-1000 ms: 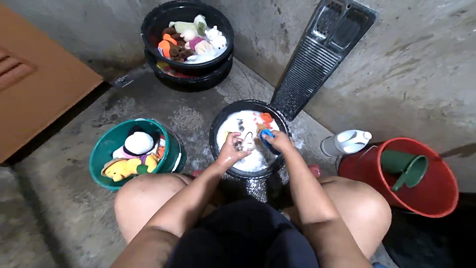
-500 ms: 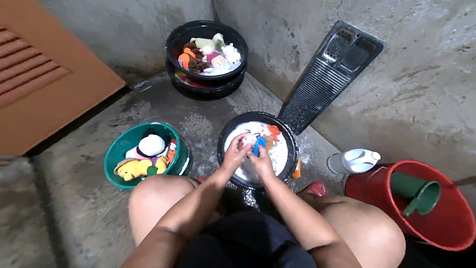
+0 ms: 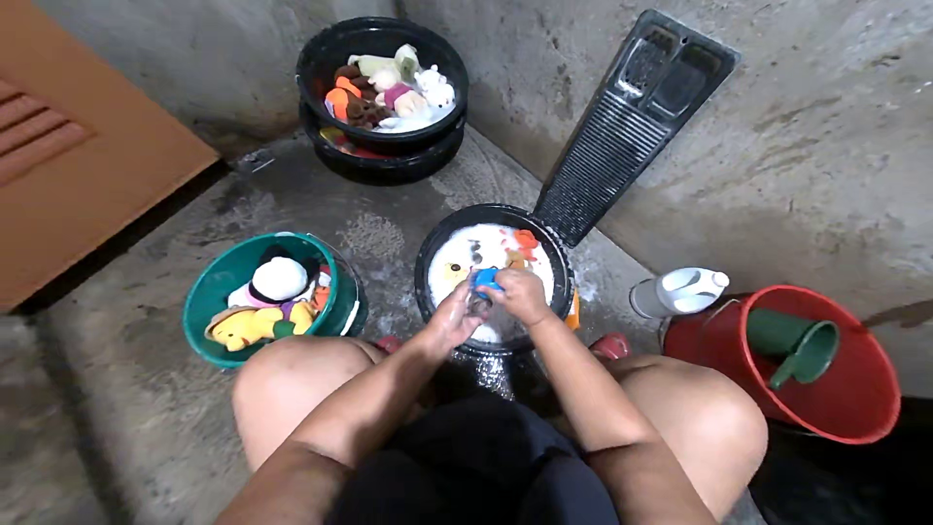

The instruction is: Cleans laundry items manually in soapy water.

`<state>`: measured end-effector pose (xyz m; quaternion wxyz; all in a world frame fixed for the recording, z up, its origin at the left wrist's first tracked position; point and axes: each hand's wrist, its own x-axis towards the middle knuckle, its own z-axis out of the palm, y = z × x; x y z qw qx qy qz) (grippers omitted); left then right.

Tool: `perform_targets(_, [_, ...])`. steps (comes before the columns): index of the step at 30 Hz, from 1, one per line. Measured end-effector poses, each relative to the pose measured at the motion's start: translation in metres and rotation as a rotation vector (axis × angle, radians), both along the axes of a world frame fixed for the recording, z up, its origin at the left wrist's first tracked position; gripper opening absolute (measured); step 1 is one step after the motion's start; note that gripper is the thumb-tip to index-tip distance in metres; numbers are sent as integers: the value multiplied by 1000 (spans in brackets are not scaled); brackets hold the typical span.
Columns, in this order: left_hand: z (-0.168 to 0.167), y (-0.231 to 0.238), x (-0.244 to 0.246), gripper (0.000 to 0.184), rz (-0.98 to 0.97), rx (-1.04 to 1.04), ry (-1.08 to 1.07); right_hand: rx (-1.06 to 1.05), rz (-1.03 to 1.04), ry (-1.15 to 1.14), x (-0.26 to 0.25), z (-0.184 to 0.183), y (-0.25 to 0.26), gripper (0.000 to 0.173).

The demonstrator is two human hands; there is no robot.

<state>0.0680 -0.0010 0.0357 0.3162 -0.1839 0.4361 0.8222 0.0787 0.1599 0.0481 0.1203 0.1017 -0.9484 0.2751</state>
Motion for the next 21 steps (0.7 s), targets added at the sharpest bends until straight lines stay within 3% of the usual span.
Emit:
perform_targets(2, [-1, -1, -4, 49, -24, -40, -4, 61, -124, -149, -3, -4, 23, 52])
perform_targets(4, [-5, -2, -6, 51, 9, -41, -22, 33, -156, -113, -2, 4, 15, 49])
perform_targets(7, [-14, -2, 0, 34, 83, 102, -21, -12, 57, 100, 6, 7, -25, 45])
perform_targets(9, [-13, -2, -3, 35, 51, 93, 4, -38, 103, 115, 5, -4, -18, 44])
perform_targets(14, [-15, -14, -15, 48, -83, -53, 76, -77, -235, -434, -5, -17, 65, 53])
perform_targets(16, [-19, -18, -18, 42, -166, -92, 162, -229, -373, -381, -12, -3, 63, 53])
perform_targets(19, [-20, -15, -12, 33, -171, 4, 183, -337, -123, -166, -5, 32, 15, 40])
perform_targets(21, [-17, -12, -11, 32, -112, 163, 176, -291, 81, 9, -2, 31, -7, 41])
